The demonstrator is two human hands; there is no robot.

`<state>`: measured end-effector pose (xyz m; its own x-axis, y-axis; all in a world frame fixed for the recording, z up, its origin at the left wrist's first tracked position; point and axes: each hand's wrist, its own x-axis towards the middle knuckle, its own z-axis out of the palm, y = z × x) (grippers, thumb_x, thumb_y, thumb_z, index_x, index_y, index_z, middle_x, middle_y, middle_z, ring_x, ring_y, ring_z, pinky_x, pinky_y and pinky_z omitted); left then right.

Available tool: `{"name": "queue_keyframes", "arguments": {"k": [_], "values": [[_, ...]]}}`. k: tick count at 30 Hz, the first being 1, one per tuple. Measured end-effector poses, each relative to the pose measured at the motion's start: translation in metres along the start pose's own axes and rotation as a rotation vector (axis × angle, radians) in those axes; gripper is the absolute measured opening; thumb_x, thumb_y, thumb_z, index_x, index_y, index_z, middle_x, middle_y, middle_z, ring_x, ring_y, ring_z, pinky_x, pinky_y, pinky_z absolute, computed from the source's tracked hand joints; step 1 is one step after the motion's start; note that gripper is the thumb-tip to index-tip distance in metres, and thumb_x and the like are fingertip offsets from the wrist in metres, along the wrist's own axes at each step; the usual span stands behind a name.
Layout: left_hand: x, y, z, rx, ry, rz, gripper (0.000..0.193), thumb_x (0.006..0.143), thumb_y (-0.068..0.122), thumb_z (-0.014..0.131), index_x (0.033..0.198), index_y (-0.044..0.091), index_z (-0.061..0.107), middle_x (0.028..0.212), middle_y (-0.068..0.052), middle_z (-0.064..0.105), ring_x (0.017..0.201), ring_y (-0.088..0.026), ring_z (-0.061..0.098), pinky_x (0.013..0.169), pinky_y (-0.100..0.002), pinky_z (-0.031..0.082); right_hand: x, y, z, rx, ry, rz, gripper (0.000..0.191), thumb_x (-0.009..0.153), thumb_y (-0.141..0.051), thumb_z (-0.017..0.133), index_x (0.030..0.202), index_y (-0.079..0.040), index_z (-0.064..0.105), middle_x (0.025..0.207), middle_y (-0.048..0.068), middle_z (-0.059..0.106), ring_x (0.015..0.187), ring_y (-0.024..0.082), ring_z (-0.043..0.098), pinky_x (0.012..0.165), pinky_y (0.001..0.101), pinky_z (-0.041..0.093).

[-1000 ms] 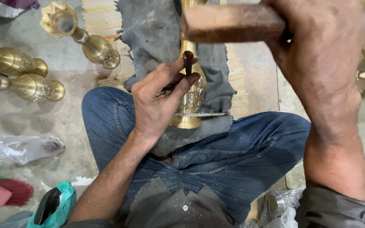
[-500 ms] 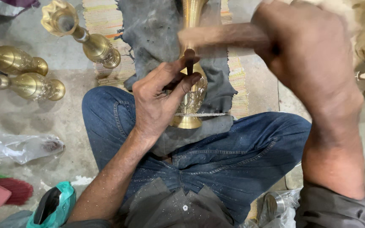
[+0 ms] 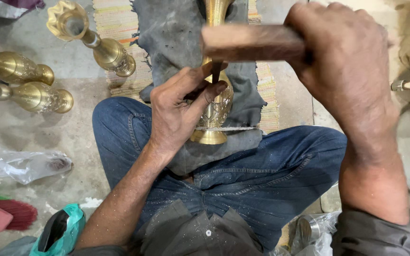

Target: The person sits cross-legged on the floor with an engraved brass vase on their lap. They hold a punch against the vase's patterned surface and repeatedly strike it with a wooden mallet, repositioning the punch to work different spots of the design, occasionally steadying the vase and adjusting a cord around its base.

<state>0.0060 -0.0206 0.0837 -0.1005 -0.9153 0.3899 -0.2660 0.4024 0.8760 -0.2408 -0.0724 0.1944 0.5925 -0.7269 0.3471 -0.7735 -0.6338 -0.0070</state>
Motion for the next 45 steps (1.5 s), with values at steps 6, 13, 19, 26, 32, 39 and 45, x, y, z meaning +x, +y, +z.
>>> {"name": "queue_keyframes", "arguments": {"k": [6,13,19,26,32,39,45], "values": [[0.003,0.005,0.0,-0.062,0.039,-0.059,0.033,0.1,0.008,0.079,0.132,0.006,0.07,0.1,-0.004,0.076,0.089,-0.012,0.075,0.077,-0.025,0.062,0.003,0.004,-0.001,-0.126,-0.044,-0.028,0.023,0.093,-0.012,0.084,0.099,-0.005,0.062,0.084,0.011,0.063,0.088,0.034,0.067,0.077,0.0459,0.05],[-0.001,0.01,0.008,0.013,0.132,-0.041,0.037,0.098,0.01,0.081,0.133,0.006,0.068,0.105,-0.004,0.078,0.089,-0.01,0.077,0.076,-0.025,0.063,0.007,0.007,0.0,-0.16,0.087,-0.08,0.018,0.096,-0.01,0.081,0.104,-0.005,0.065,0.088,0.01,0.065,0.086,0.029,0.066,0.077,0.0403,0.049],[-0.003,0.006,0.011,-0.002,0.153,-0.038,0.036,0.1,0.01,0.081,0.134,0.007,0.067,0.109,-0.005,0.079,0.094,-0.011,0.079,0.08,-0.026,0.067,0.005,0.015,-0.003,-0.133,0.167,-0.09,0.018,0.096,-0.009,0.08,0.107,-0.004,0.067,0.089,0.01,0.066,0.08,0.025,0.065,0.074,0.0359,0.048],[-0.003,0.007,0.012,-0.03,0.155,-0.042,0.038,0.099,0.011,0.08,0.135,0.006,0.068,0.109,-0.007,0.078,0.088,-0.01,0.077,0.076,-0.027,0.065,0.009,0.017,0.012,0.549,-0.012,0.192,0.022,0.108,-0.003,0.08,0.096,-0.003,0.061,0.077,0.009,0.062,0.069,0.018,0.061,0.062,0.0307,0.045],[0.0,0.006,0.01,-0.045,0.115,-0.087,0.037,0.098,0.013,0.081,0.132,0.006,0.069,0.103,-0.005,0.078,0.085,-0.011,0.077,0.071,-0.026,0.064,0.016,0.0,0.0,0.228,-0.013,0.164,0.025,0.102,-0.008,0.082,0.11,-0.002,0.059,0.084,0.013,0.063,0.076,0.032,0.065,0.072,0.045,0.049],[0.002,0.005,0.007,-0.038,0.077,-0.057,0.037,0.099,0.012,0.079,0.133,0.005,0.068,0.108,-0.005,0.077,0.091,-0.011,0.078,0.076,-0.025,0.066,0.018,-0.003,-0.006,-0.07,-0.062,0.017,0.024,0.095,-0.011,0.085,0.102,-0.005,0.063,0.084,0.016,0.064,0.084,0.039,0.066,0.075,0.0497,0.051],[0.002,0.002,0.007,-0.052,0.068,-0.021,0.035,0.101,0.012,0.078,0.133,0.006,0.067,0.114,-0.005,0.077,0.097,-0.012,0.078,0.082,-0.026,0.068,0.011,-0.002,-0.003,0.323,-0.045,0.162,0.016,0.095,-0.009,0.074,0.104,-0.006,0.061,0.088,0.011,0.064,0.083,0.031,0.067,0.078,0.0447,0.052]]}}
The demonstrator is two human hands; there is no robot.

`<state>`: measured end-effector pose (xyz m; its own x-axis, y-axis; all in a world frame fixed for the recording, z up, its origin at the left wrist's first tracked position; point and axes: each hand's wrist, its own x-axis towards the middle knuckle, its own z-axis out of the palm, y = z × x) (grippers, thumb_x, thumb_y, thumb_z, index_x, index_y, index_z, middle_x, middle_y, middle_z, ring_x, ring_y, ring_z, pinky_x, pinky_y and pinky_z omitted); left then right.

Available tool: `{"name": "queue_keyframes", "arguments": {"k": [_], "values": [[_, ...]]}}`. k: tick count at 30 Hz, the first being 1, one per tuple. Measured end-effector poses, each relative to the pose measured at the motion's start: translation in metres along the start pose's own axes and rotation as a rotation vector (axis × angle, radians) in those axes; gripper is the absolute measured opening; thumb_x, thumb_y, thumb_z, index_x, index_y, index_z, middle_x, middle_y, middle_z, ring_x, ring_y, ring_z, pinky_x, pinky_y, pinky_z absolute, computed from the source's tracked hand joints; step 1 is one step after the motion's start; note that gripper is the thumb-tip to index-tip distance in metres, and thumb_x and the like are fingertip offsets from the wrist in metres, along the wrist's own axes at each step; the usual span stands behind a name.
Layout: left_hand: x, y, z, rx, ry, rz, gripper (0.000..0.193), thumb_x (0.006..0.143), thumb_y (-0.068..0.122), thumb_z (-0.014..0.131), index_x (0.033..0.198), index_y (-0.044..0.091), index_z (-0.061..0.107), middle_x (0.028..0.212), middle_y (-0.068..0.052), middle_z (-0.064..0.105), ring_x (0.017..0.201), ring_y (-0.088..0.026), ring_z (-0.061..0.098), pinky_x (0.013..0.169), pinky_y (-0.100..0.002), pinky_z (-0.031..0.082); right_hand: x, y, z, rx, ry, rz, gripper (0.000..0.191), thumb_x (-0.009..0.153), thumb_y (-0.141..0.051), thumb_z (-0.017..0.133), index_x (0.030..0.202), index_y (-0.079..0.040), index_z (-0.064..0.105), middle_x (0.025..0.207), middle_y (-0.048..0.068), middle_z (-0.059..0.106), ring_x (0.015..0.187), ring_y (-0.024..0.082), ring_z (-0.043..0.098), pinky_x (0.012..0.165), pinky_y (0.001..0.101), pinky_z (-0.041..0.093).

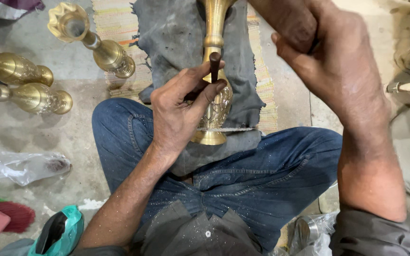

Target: The person sits cross-legged on the floor with an engraved brass vase on their lap. They hold a punch against the vase's patterned surface and repeatedly strike it with a wooden mallet, repositioning the punch to work different spots of the design, occasionally steadying the vase and adjusting a cord around its base.

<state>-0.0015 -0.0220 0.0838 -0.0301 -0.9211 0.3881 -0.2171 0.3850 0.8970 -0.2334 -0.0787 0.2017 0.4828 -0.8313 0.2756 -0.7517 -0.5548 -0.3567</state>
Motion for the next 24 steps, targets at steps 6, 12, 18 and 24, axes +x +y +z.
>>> {"name": "queue_keyframes", "arguments": {"k": [6,12,18,24], "values": [[0.001,-0.002,-0.001,0.012,-0.035,-0.003,0.034,0.1,0.014,0.077,0.133,0.008,0.068,0.111,-0.004,0.077,0.097,-0.012,0.078,0.082,-0.026,0.069,0.006,-0.005,0.001,-0.136,0.002,0.114,0.028,0.095,-0.014,0.082,0.111,-0.004,0.061,0.082,0.013,0.064,0.076,0.03,0.069,0.07,0.042,0.052],[0.003,-0.002,-0.002,-0.004,-0.044,0.028,0.033,0.102,0.015,0.076,0.134,0.009,0.067,0.115,-0.004,0.077,0.102,-0.013,0.078,0.087,-0.028,0.066,0.007,-0.012,0.0,-0.569,0.035,-0.211,0.023,0.087,-0.009,0.086,0.096,-0.005,0.065,0.074,0.011,0.067,0.074,0.029,0.071,0.067,0.0412,0.052],[0.005,-0.001,-0.004,0.004,-0.069,0.015,0.033,0.102,0.013,0.076,0.133,0.01,0.068,0.112,-0.004,0.077,0.101,-0.013,0.078,0.087,-0.027,0.069,0.005,-0.008,0.002,-0.155,-0.03,0.158,0.026,0.096,-0.014,0.082,0.101,-0.004,0.059,0.075,0.011,0.061,0.073,0.03,0.066,0.067,0.0416,0.051],[0.006,0.005,-0.008,0.005,-0.074,0.013,0.032,0.102,0.013,0.076,0.132,0.009,0.07,0.112,-0.004,0.077,0.099,-0.012,0.077,0.086,-0.027,0.067,-0.004,0.005,0.004,-0.137,0.008,0.002,0.028,0.091,-0.005,0.081,0.11,-0.001,0.06,0.089,0.016,0.066,0.086,0.033,0.071,0.074,0.0443,0.053]]}}
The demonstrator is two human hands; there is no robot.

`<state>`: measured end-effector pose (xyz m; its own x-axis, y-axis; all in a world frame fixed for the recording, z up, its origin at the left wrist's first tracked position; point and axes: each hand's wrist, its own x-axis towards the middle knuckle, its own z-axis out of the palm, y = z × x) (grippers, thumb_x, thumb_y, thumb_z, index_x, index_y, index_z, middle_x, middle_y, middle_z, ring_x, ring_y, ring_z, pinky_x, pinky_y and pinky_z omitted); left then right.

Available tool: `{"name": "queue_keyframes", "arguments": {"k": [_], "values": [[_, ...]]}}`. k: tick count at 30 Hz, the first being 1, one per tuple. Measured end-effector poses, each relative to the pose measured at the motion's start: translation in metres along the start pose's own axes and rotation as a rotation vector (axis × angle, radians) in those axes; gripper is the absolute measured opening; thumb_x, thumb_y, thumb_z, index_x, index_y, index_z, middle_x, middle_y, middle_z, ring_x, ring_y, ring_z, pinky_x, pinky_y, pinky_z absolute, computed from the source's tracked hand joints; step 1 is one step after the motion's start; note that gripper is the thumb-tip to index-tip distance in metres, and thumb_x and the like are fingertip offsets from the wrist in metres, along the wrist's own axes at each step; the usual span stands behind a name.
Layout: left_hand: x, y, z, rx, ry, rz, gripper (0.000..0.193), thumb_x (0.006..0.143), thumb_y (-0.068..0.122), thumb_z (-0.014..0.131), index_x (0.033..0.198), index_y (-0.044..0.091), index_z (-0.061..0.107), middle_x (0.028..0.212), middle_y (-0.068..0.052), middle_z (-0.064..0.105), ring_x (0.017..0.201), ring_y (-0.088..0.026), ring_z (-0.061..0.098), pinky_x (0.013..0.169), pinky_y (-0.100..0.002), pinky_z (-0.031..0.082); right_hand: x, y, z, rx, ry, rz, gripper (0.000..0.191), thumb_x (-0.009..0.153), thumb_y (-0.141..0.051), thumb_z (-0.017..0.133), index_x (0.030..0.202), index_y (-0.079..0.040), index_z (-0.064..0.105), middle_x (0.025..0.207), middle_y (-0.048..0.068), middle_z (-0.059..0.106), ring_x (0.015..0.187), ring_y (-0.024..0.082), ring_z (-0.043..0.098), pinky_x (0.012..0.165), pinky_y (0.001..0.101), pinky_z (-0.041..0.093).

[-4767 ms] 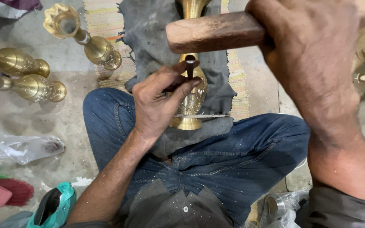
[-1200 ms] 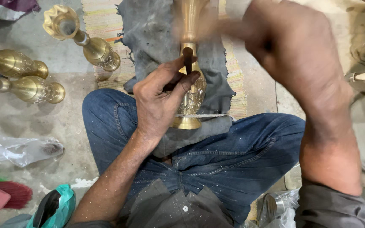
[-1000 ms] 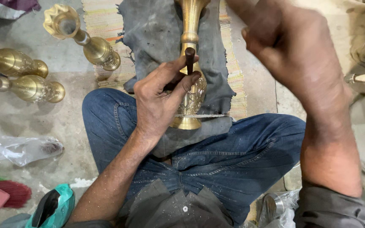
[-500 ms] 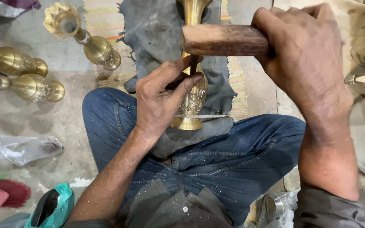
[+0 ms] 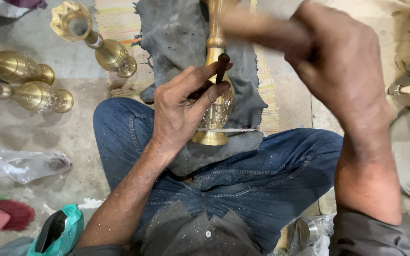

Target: The person sits cross-legged on the floor with an engraved brass vase on their lap. They hold a punch against the vase's patterned surface and repeatedly strike it with a wooden mallet, repositioning the punch to work different spots of the design, occasionally steadying the vase and adjusting a cord around its base.

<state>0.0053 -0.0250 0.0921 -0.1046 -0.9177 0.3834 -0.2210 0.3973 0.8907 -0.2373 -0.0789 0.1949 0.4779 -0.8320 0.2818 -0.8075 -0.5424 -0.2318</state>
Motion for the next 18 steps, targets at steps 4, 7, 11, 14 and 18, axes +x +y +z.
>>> {"name": "queue_keyframes", "arguments": {"k": [4,7,11,14,18], "values": [[-0.002,0.003,0.007,-0.103,0.081,-0.188,0.033,0.099,0.014,0.079,0.131,0.008,0.071,0.102,-0.004,0.08,0.086,-0.011,0.078,0.072,-0.025,0.064,-0.004,0.008,0.005,-0.046,0.069,-0.103,0.026,0.095,-0.003,0.08,0.113,0.0,0.061,0.094,0.017,0.066,0.092,0.035,0.068,0.082,0.0441,0.053],[-0.004,0.003,0.013,0.0,0.148,-0.137,0.034,0.099,0.014,0.08,0.131,0.007,0.07,0.102,-0.004,0.08,0.085,-0.011,0.079,0.071,-0.025,0.065,-0.003,0.01,0.005,-0.069,0.068,-0.122,0.023,0.097,-0.004,0.08,0.113,-0.002,0.065,0.096,0.015,0.067,0.092,0.033,0.068,0.083,0.0439,0.052],[-0.005,-0.002,0.014,0.032,0.125,-0.054,0.035,0.099,0.014,0.079,0.132,0.007,0.069,0.11,-0.006,0.079,0.088,-0.012,0.079,0.071,-0.025,0.067,0.001,0.006,0.001,-0.266,0.166,-0.25,0.023,0.093,-0.006,0.08,0.112,-0.004,0.068,0.094,0.012,0.067,0.092,0.032,0.068,0.081,0.0414,0.051],[-0.005,-0.005,0.012,0.003,0.105,-0.047,0.036,0.1,0.014,0.079,0.134,0.007,0.068,0.11,-0.006,0.078,0.09,-0.012,0.08,0.073,-0.025,0.068,0.006,0.003,-0.002,-0.313,0.219,-0.28,0.023,0.093,-0.005,0.081,0.111,-0.003,0.067,0.094,0.012,0.067,0.091,0.033,0.067,0.08,0.0421,0.051],[-0.003,-0.005,0.013,-0.022,0.096,-0.048,0.038,0.099,0.013,0.078,0.134,0.006,0.067,0.11,-0.005,0.078,0.087,-0.01,0.078,0.07,-0.024,0.066,0.012,0.002,-0.004,-0.241,0.163,-0.269,0.024,0.093,-0.005,0.081,0.11,-0.003,0.065,0.094,0.013,0.067,0.09,0.034,0.067,0.079,0.0429,0.051]]}}
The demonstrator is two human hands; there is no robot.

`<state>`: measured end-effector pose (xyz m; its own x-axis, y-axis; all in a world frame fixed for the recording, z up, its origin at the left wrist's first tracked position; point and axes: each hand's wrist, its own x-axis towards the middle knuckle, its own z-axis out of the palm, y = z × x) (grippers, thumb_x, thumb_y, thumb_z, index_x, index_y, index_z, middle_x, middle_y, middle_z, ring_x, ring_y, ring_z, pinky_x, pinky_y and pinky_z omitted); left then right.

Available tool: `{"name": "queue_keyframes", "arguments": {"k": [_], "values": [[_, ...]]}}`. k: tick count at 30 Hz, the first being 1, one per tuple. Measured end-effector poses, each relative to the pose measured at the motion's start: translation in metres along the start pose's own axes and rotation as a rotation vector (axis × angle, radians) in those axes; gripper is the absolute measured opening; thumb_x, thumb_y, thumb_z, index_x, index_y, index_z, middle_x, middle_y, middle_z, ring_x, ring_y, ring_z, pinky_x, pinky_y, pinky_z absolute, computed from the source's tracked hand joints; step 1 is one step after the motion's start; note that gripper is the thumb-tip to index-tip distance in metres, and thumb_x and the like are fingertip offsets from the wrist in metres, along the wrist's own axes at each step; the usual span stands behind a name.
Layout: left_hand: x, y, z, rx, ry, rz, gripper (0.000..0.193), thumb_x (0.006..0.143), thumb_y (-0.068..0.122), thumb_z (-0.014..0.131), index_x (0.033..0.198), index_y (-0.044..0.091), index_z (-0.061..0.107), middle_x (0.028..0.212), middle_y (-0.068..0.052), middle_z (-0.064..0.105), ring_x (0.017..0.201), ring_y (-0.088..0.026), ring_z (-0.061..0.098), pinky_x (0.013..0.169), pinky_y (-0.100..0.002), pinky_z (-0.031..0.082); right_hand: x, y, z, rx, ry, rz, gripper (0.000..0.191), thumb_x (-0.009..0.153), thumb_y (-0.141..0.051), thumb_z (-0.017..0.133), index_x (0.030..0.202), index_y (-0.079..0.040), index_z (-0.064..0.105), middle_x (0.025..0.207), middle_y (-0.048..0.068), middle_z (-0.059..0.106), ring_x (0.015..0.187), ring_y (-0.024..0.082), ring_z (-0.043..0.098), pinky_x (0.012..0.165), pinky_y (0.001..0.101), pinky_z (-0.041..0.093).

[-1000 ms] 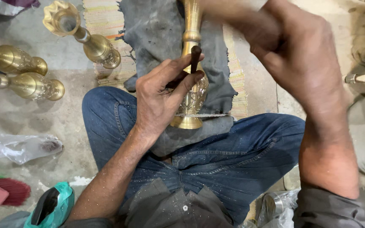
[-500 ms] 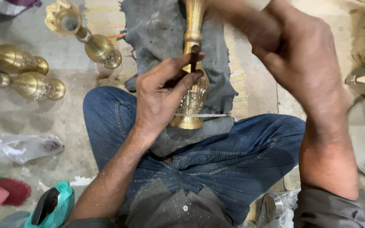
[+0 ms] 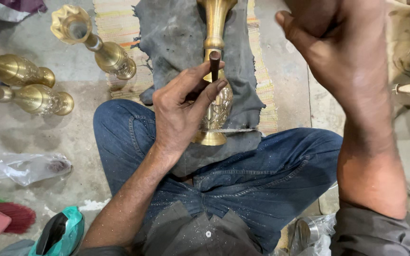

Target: The person sits cross-legged on the floor with an engraved brass vase on their lap. They hold a punch against the vase's patterned surface and repeatedly strike it with a wooden mallet, repositioning the punch to work different spots of the design, occasionally steadying the vase and adjusting a cord around its base.

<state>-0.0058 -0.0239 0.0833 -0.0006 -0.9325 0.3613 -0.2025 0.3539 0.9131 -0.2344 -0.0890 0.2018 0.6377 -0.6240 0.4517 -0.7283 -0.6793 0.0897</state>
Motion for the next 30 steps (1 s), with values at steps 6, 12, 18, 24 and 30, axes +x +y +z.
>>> {"name": "queue_keyframes", "arguments": {"k": [6,12,18,24,30], "values": [[0.0,0.003,-0.002,0.049,0.008,0.028,0.035,0.099,0.01,0.081,0.132,0.005,0.068,0.11,-0.005,0.077,0.091,-0.01,0.077,0.074,-0.024,0.064,-0.003,-0.001,-0.002,0.067,-0.038,0.021,0.025,0.093,-0.004,0.082,0.108,-0.001,0.062,0.095,0.015,0.067,0.089,0.036,0.066,0.077,0.0443,0.051],[0.002,0.004,-0.002,-0.031,-0.008,0.058,0.035,0.103,0.007,0.078,0.136,0.006,0.067,0.122,-0.005,0.077,0.101,-0.012,0.078,0.086,-0.026,0.067,-0.005,-0.003,0.002,0.098,-0.162,0.224,0.026,0.093,-0.012,0.086,0.096,-0.004,0.062,0.079,0.015,0.064,0.076,0.034,0.064,0.069,0.0467,0.048],[0.004,0.005,-0.005,-0.014,-0.041,-0.017,0.036,0.098,0.008,0.079,0.133,0.007,0.068,0.112,-0.003,0.078,0.089,-0.01,0.076,0.074,-0.025,0.064,-0.009,-0.005,0.0,0.105,-0.092,0.103,0.026,0.091,-0.006,0.083,0.104,-0.001,0.061,0.085,0.013,0.066,0.081,0.03,0.069,0.074,0.0445,0.052],[0.005,0.004,-0.006,-0.004,-0.062,-0.028,0.033,0.099,0.011,0.079,0.131,0.008,0.07,0.107,-0.002,0.077,0.09,-0.01,0.077,0.075,-0.024,0.065,-0.007,-0.01,0.001,0.167,-0.161,0.167,0.023,0.094,-0.006,0.08,0.107,0.001,0.062,0.09,0.018,0.066,0.088,0.036,0.069,0.076,0.0478,0.053],[0.006,0.001,-0.008,0.005,-0.075,-0.005,0.031,0.099,0.01,0.078,0.128,0.005,0.07,0.112,-0.003,0.077,0.093,-0.011,0.078,0.079,-0.025,0.067,-0.009,-0.008,0.0,0.253,-0.147,0.199,0.023,0.091,-0.001,0.078,0.108,0.0,0.061,0.092,0.017,0.066,0.088,0.039,0.067,0.077,0.0467,0.053]]}}
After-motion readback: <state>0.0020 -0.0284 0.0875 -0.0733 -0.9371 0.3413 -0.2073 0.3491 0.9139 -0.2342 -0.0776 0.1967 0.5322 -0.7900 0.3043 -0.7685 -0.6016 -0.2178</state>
